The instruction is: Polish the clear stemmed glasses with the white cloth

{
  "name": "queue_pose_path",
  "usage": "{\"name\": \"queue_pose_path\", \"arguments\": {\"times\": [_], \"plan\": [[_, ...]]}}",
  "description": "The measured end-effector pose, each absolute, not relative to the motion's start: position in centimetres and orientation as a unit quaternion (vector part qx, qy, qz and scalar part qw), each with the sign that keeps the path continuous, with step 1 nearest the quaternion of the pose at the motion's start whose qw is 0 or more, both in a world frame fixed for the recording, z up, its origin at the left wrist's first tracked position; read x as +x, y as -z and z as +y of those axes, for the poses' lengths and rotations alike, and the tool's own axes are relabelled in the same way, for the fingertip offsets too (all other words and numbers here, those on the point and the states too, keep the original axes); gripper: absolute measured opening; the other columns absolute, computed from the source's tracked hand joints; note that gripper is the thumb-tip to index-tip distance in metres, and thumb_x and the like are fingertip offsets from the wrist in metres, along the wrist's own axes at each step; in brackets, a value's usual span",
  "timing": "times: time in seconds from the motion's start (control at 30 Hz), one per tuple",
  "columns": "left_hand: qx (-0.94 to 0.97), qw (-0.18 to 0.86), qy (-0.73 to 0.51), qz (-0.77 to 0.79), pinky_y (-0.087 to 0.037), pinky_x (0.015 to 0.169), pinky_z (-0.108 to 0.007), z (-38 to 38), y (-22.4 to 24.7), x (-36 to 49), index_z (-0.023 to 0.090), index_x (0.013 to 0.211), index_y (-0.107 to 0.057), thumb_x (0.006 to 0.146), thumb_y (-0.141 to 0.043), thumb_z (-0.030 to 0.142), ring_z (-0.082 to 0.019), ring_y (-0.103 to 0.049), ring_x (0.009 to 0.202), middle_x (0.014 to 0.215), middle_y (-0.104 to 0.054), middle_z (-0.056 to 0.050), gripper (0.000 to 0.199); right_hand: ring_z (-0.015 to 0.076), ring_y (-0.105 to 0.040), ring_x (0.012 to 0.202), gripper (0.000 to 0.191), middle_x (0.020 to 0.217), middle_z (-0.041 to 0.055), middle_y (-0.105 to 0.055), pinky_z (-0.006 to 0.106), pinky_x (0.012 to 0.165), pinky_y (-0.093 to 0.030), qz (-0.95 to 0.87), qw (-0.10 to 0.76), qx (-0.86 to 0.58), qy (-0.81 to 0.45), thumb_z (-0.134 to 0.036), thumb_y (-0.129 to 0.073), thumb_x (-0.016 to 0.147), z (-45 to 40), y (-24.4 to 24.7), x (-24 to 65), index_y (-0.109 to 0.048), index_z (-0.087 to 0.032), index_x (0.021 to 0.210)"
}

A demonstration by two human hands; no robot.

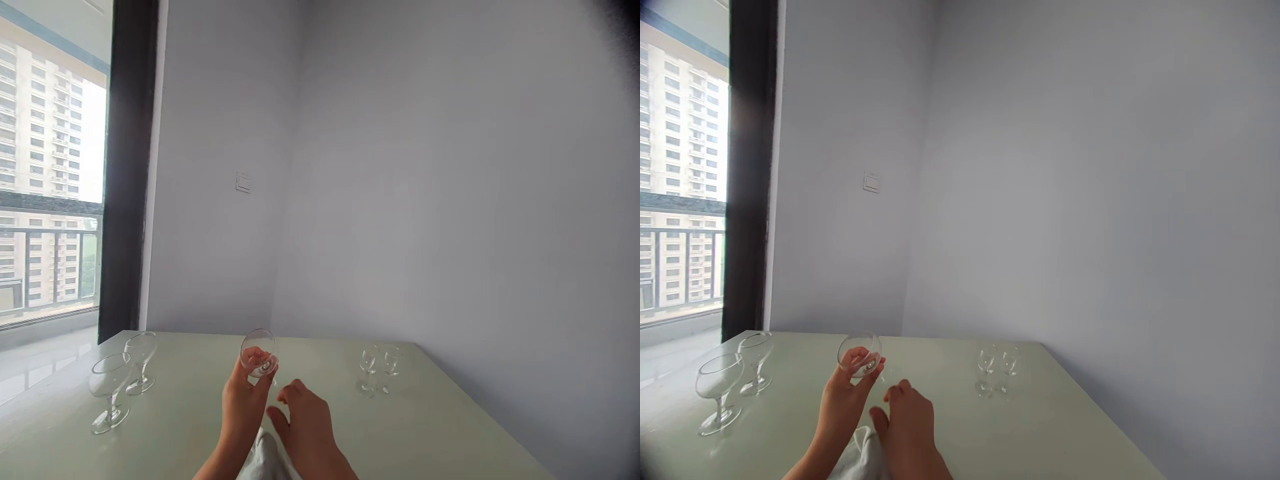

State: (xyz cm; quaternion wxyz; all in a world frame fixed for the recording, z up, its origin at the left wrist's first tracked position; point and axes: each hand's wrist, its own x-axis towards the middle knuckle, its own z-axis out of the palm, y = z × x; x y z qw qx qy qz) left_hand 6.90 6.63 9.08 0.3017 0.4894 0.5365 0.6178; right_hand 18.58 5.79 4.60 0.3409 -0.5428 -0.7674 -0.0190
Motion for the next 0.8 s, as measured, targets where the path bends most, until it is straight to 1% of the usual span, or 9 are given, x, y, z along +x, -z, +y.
{"name": "queue_pose_path", "arguments": {"times": [0.07,0.1,0.2,0.27,0.37,0.47,0.6,0.67,0.8], "plan": [[0.494,0.32,-0.606,0.535,-0.039,0.061,-0.026,6.7,-8.5,7.5,0.027,0.079,-0.059,0.064,-0.071,0.039,-0.021,-0.059,0.076,0.088,-0.067,0.001,0.023,0.0181,-0.062,0.068,0.023,0.085,0.0034,-0.063,0.026,0.057,-0.042,-0.745,0.387,-0.543,0.028,-0.018,-0.057,0.073,5.7,-5.8,19.1,-0.061,-0.021,0.095],[0.498,0.332,-0.6,0.531,-0.039,0.061,-0.026,6.8,-8.1,7.8,0.027,0.08,-0.059,0.064,-0.071,0.039,-0.022,-0.059,0.076,0.087,-0.067,0.001,0.023,0.0174,-0.061,0.068,0.024,0.083,0.0029,-0.062,0.025,0.056,-0.04,-0.74,0.399,-0.541,0.028,-0.015,-0.056,0.071,5.8,-6.1,19.2,-0.061,-0.02,0.095],[0.498,0.369,-0.601,0.505,-0.042,0.065,-0.028,7.2,-6.6,8.8,0.025,0.082,-0.058,0.064,-0.07,0.039,-0.023,-0.061,0.077,0.081,-0.067,0.0,0.026,0.0147,-0.057,0.06,0.01,0.07,0.0009,-0.06,0.023,0.051,-0.035,-0.729,0.398,-0.557,0.017,-0.014,-0.052,0.074,6.3,-5.9,19.3,-0.062,-0.018,0.075],[0.49,0.386,-0.613,0.485,-0.043,0.07,-0.03,7.5,-5.7,9.2,0.023,0.084,-0.058,0.062,-0.072,0.037,-0.025,-0.062,0.084,0.083,-0.067,-0.002,0.029,0.0131,-0.055,0.056,0.018,0.065,0.0002,-0.06,0.023,0.05,-0.032,-0.725,0.403,-0.558,-0.002,-0.017,-0.047,0.08,6.9,-5.2,19.3,-0.06,-0.018,0.068],[0.484,0.395,-0.613,0.484,-0.044,0.074,-0.031,7.7,-4.9,9.7,0.023,0.083,-0.06,0.059,-0.074,0.035,-0.026,-0.061,0.092,0.093,-0.067,-0.005,0.03,0.0128,-0.056,0.056,0.02,0.065,0.0002,-0.063,0.022,0.05,-0.031,-0.729,0.404,-0.552,-0.028,-0.016,-0.046,0.08,7.7,-4.1,19.4,-0.061,-0.019,0.068],[0.514,0.364,-0.594,0.501,-0.042,0.073,-0.032,7.6,-4.5,9.9,0.025,0.085,-0.061,0.062,-0.072,0.035,-0.026,-0.06,0.089,0.096,-0.065,-0.004,0.028,0.0134,-0.058,0.057,0.02,0.066,0.0001,-0.066,0.022,0.051,-0.032,-0.727,0.396,-0.56,-0.033,-0.014,-0.046,0.079,7.9,-3.5,19.9,-0.063,-0.02,0.069],[0.594,0.264,-0.598,0.469,-0.041,0.075,-0.033,8.0,-2.6,9.4,0.028,0.093,-0.061,0.062,-0.073,0.038,-0.027,-0.057,0.087,0.091,-0.065,-0.005,0.035,0.0154,-0.059,0.058,0.019,0.065,0.0015,-0.067,0.023,0.054,-0.035,-0.706,0.383,-0.595,-0.028,-0.022,-0.049,0.079,7.8,-3.4,22.6,-0.063,-0.02,0.066],[0.622,0.236,-0.59,0.458,-0.04,0.079,-0.034,8.8,-0.8,8.8,0.028,0.092,-0.062,0.068,-0.068,0.04,-0.027,-0.056,0.09,0.094,-0.065,-0.005,0.028,0.0176,-0.061,0.063,0.02,0.068,0.0043,-0.068,0.024,0.057,-0.037,-0.678,0.376,-0.631,-0.021,-0.023,-0.048,0.08,7.8,-3.3,25.4,-0.063,-0.019,0.068],[0.685,0.205,-0.469,0.518,-0.04,0.083,-0.035,10.9,3.0,7.7,0.026,0.084,-0.06,0.079,-0.051,0.042,-0.025,-0.055,0.095,0.097,-0.063,-0.004,0.018,0.0199,-0.063,0.067,0.028,0.072,0.007,-0.069,0.025,0.061,-0.039,-0.611,0.352,-0.71,-0.011,-0.03,-0.041,0.084,7.7,-2.7,33.3,-0.062,-0.018,0.07]]}}
